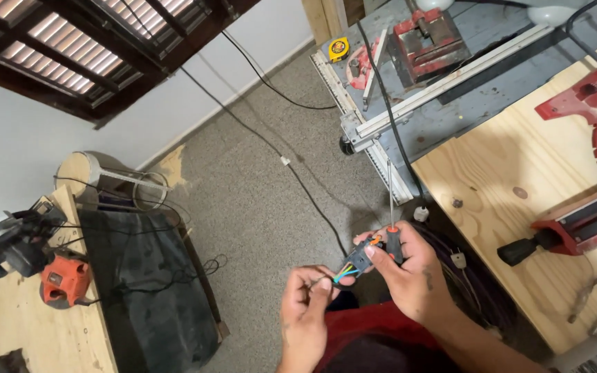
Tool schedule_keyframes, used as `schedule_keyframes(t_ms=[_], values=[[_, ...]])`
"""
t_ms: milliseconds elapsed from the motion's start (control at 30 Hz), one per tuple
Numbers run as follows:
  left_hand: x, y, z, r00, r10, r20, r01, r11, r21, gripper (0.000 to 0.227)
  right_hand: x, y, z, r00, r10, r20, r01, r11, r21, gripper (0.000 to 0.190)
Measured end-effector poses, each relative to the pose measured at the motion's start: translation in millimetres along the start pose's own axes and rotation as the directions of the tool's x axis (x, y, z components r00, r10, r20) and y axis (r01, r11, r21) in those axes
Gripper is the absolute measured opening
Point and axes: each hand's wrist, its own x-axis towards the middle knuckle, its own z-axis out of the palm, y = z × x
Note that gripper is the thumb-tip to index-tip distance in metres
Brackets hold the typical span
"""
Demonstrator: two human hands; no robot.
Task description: The person is wiring an electrical plug, inserting wires into terminals and tightening them with a screwdriver.
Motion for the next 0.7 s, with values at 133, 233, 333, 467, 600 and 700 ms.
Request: schedule_keyframes(t_ms=[133, 233, 333, 467, 600, 700], values=[[4.1, 13.9, 1.5, 0.976, -0.191, 0.106, 0.15, 0.939, 0.311, 0.017, -4.9, 0.5, -1.4, 1.0, 0.002, 0.011, -0.001, 0.997, -0.08, 0.016], [3.6, 7.3, -2.2, 0.968, -0.196, 0.157, 0.113, 0.899, 0.424, 0.019, -6.3, -1.1, -4.0, 1.0, -0.004, 0.015, 0.006, 0.989, -0.146, 0.015], [-1.8, 2.6, -3.0, 0.962, -0.156, 0.223, 0.057, 0.917, 0.394, 0.01, 0.3, 2.4, -11.9, 0.996, 0.047, 0.072, -0.039, 0.994, -0.098, 0.007], [-6.5, 9.1, -2.5, 0.949, 0.015, 0.316, -0.146, 0.906, 0.397, 0.014, 2.9, 7.3, -15.8, 0.98, 0.113, 0.164, -0.132, 0.985, 0.108, 0.01], [-8.1, 16.7, 0.5, 0.928, 0.191, 0.319, -0.323, 0.841, 0.435, 0.007, 2.5, -12.2, -21.3, 0.984, 0.076, 0.163, -0.079, 0.997, 0.013, 0.017], [-8.4, 19.7, -0.1, 0.963, 0.204, 0.176, -0.264, 0.841, 0.472, 0.007, 1.4, -6.2, -23.2, 0.994, 0.066, 0.088, -0.075, 0.993, 0.096, 0.011]])
